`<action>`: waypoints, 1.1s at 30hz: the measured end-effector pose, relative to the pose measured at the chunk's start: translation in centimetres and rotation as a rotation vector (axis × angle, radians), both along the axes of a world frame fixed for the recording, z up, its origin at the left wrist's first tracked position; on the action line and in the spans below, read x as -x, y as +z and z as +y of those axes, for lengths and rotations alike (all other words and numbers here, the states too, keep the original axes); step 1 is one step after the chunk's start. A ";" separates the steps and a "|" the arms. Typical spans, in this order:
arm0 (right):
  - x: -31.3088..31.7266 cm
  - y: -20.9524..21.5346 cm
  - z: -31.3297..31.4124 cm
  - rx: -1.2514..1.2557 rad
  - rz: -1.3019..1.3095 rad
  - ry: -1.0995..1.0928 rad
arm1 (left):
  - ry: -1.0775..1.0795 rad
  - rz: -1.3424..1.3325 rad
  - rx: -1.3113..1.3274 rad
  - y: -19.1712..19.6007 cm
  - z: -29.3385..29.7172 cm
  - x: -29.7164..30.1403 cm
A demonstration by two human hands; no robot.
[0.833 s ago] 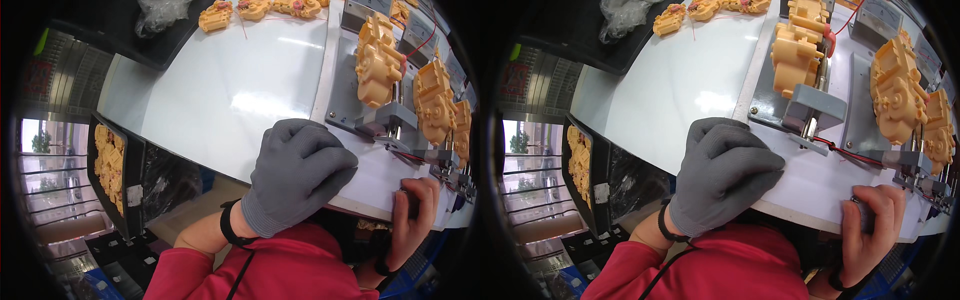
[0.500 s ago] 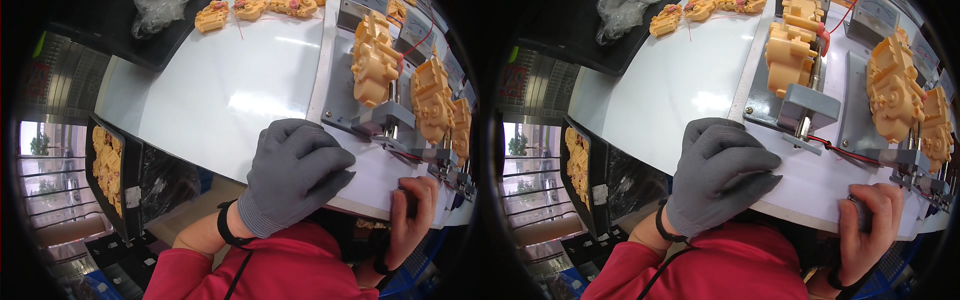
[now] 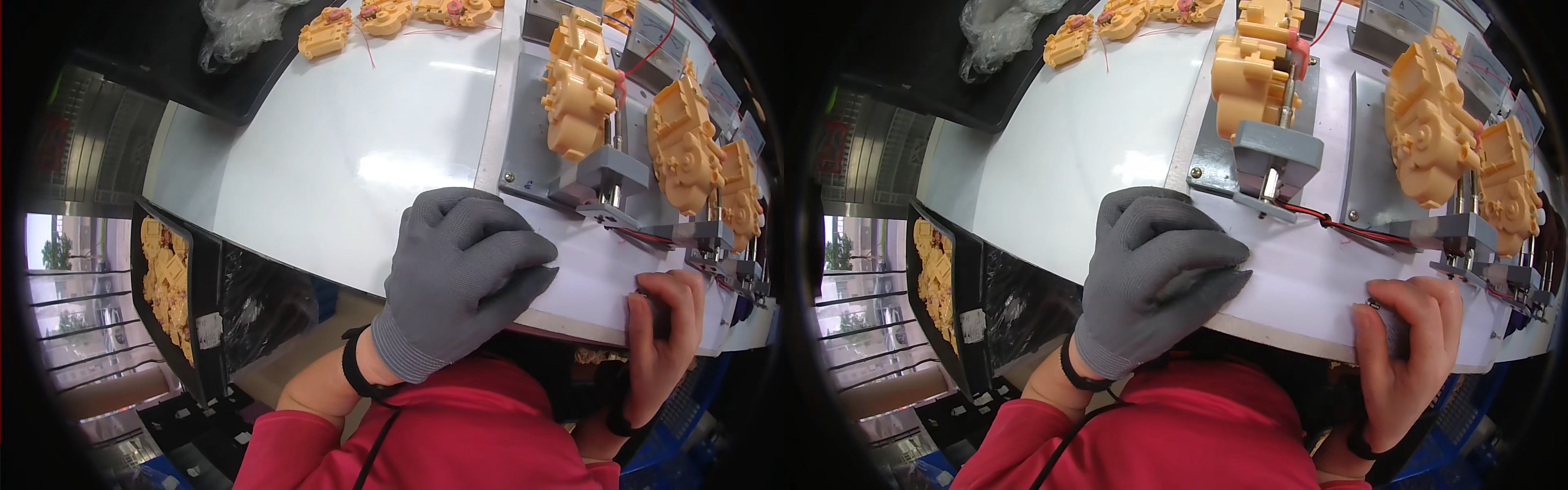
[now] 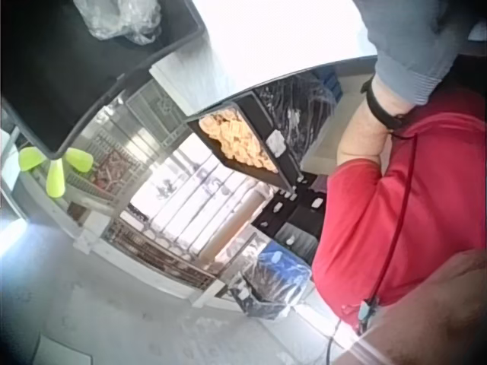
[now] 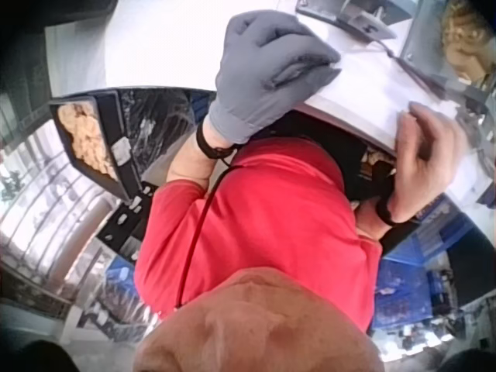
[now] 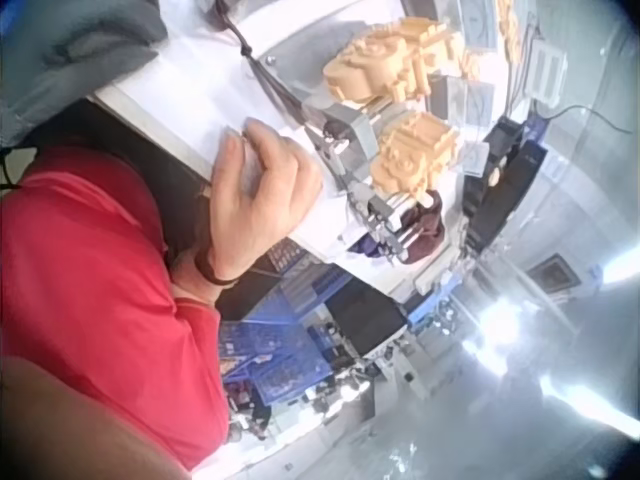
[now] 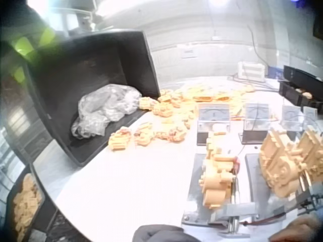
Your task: The person places yellow plastic toy car bodies onto a white testing board with metal clamps and wires. They connect red and black wires to the components and press down on the clamps to secure them. The person repeats this process for multiple units, moving them from a pile on the table to the testing board.
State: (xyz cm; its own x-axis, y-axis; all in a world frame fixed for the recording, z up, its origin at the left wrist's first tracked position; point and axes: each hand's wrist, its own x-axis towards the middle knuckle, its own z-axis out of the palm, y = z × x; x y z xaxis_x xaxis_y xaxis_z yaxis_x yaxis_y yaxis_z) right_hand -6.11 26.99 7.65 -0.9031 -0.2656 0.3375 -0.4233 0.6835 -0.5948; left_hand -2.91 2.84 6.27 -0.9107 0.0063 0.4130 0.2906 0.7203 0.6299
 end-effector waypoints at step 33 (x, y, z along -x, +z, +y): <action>0.9 0.2 -7.3 0.670 -0.029 0.535 | -0.055 -0.647 0.229 12.4 0.7 12.2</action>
State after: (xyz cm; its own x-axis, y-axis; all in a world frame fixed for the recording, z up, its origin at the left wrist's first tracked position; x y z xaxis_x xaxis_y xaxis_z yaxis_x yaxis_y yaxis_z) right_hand -7.06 19.69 7.82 -0.7238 -0.4108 0.5544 -0.5670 -0.1036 -0.8171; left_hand -15.14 3.51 18.70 -0.9695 0.0814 -0.2314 -0.0532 0.8511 0.5223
